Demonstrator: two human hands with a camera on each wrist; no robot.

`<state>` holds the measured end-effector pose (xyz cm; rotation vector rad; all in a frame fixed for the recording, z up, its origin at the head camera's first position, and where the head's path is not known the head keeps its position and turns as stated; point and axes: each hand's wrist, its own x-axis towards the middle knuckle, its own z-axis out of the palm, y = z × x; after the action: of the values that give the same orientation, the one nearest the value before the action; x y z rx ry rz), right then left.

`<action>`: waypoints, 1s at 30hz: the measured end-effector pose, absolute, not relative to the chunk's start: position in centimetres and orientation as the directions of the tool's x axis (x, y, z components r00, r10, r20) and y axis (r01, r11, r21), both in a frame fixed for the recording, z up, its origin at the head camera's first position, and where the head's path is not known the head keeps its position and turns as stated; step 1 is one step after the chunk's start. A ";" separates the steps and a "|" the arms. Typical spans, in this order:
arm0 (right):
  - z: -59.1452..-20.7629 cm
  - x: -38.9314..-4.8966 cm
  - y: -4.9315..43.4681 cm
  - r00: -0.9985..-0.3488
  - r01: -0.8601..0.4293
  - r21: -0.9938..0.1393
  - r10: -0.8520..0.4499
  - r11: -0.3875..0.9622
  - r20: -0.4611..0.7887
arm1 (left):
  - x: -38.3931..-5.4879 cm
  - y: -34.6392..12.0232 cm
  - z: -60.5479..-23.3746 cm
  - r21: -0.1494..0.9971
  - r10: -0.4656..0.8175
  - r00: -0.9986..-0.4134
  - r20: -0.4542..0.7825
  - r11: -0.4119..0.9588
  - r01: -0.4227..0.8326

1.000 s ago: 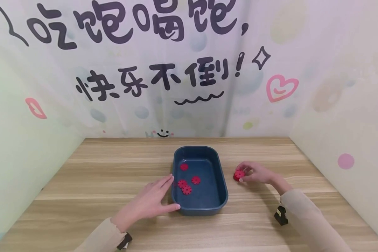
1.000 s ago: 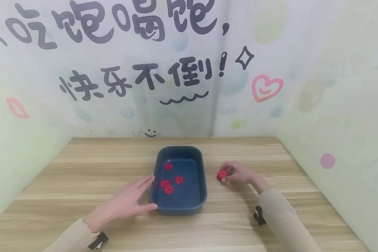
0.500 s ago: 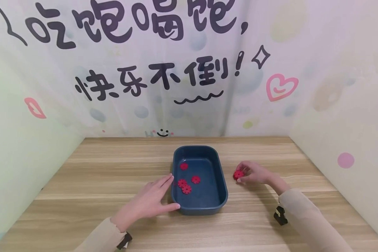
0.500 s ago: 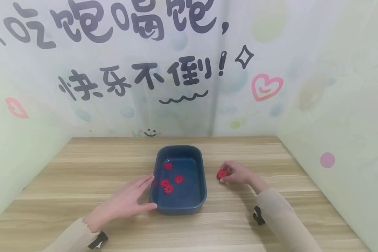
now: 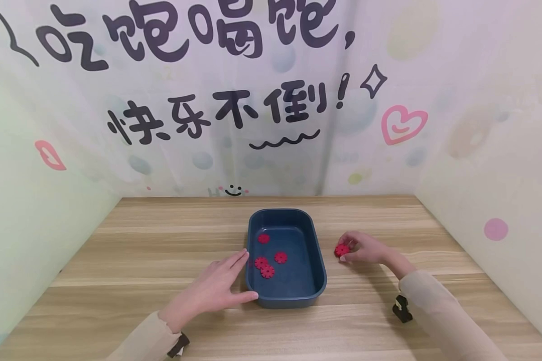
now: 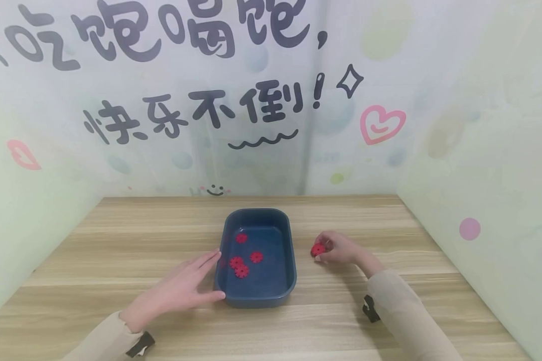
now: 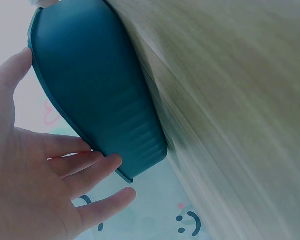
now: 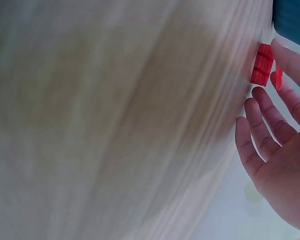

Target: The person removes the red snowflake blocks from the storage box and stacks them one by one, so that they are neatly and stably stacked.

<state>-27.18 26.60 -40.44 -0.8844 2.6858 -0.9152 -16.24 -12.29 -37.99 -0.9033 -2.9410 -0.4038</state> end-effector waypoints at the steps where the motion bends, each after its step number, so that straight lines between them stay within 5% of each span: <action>1: -40.4 -27.2 26.6 -0.809 -0.483 -0.602 -0.587 0.635 0.030 | -16.2 -12.3 -38.0 0.232 0.547 -0.829 0.114 0.797 0.558; 20: -40.6 -27.1 26.7 -0.781 -0.549 -0.574 -0.617 0.608 0.094 | -16.1 -12.3 -37.9 0.231 0.549 -0.828 0.117 0.796 0.560; 30: -40.5 -27.2 26.5 -0.819 -0.471 -0.591 -0.573 0.655 0.017 | -16.1 -12.3 -37.8 0.237 0.548 -0.829 0.112 0.796 0.558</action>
<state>-27.25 26.45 -40.46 -0.8592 2.6995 -0.8908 -16.07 -12.29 -37.79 -0.9058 -2.9410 -0.4059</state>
